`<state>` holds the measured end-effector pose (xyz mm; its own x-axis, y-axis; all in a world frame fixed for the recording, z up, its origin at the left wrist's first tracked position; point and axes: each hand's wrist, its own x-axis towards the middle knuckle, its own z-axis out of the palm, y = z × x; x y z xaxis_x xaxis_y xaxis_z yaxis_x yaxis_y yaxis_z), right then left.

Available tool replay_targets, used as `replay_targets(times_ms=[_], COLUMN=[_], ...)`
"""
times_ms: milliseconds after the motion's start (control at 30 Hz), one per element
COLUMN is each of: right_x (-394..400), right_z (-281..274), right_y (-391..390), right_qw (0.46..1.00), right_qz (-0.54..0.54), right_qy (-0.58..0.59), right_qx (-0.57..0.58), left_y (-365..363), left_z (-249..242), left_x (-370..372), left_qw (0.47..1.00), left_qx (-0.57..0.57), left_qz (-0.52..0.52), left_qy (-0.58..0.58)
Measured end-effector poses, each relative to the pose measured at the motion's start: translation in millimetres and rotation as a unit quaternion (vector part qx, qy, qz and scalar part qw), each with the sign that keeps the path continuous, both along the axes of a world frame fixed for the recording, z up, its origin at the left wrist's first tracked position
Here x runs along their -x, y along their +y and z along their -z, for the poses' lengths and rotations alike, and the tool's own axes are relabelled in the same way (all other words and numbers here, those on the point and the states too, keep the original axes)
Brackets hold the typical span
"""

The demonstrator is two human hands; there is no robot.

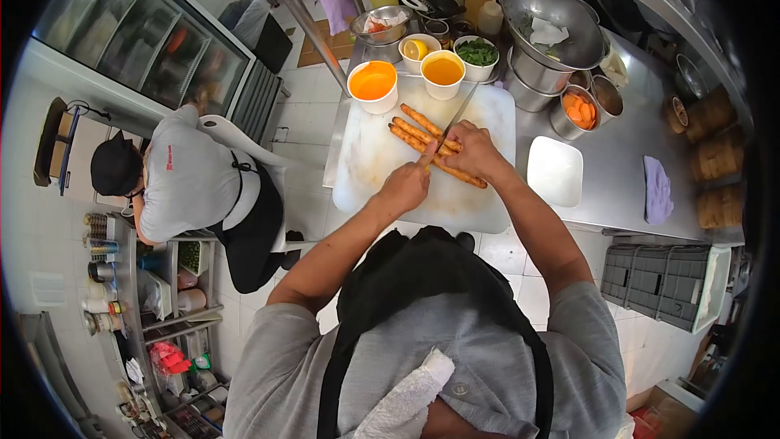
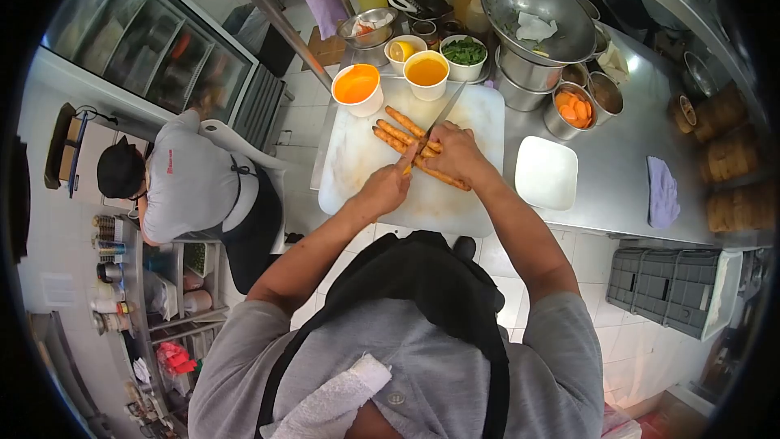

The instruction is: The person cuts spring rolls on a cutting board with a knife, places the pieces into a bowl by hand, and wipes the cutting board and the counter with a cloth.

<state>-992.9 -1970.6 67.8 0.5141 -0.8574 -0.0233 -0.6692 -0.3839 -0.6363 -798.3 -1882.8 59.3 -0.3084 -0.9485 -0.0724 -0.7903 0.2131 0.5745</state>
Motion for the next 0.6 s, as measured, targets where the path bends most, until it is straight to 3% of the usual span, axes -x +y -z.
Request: replay_targets(times_ms=[67, 167, 233, 267, 333, 467, 533, 600], right_x=[-1, 21, 56, 81, 143, 284, 363, 466], right_z=[-9, -29, -76, -95, -128, -87, -48, 2], right_y=[3, 10, 28, 40, 65, 96, 95, 81], right_qw=[1.0, 0.989, 0.97, 0.96, 0.952, 0.836, 0.786, 0.766], right_qz=[-0.002, 0.016, 0.053, 0.084, 0.229, 0.486, 0.544, 0.598], right_qy=[0.009, -0.126, -0.219, -0.231, -0.172, -0.225, -0.275, -0.218], right_qx=[0.009, 0.076, 0.089, 0.136, 0.109, 0.116, 0.102, 0.09], left_y=[-2, 1, 3, 4, 3, 7, 7, 10], left_z=[-3, 1, -6, -7, 2, 5, 2, -3], left_x=[-4, -8, -9, -10, -13, -8, -6, 1], left_qw=[1.0, 0.999, 0.998, 0.996, 0.997, 0.995, 0.996, 0.996], left_qx=[-0.006, -0.005, -0.035, -0.053, -0.003, 0.049, 0.053, 0.049], left_qz=[0.004, -0.005, -0.027, -0.036, -0.022, -0.032, -0.029, -0.045], left_qy=[0.012, 0.049, 0.053, 0.055, 0.068, 0.077, 0.072, 0.067])
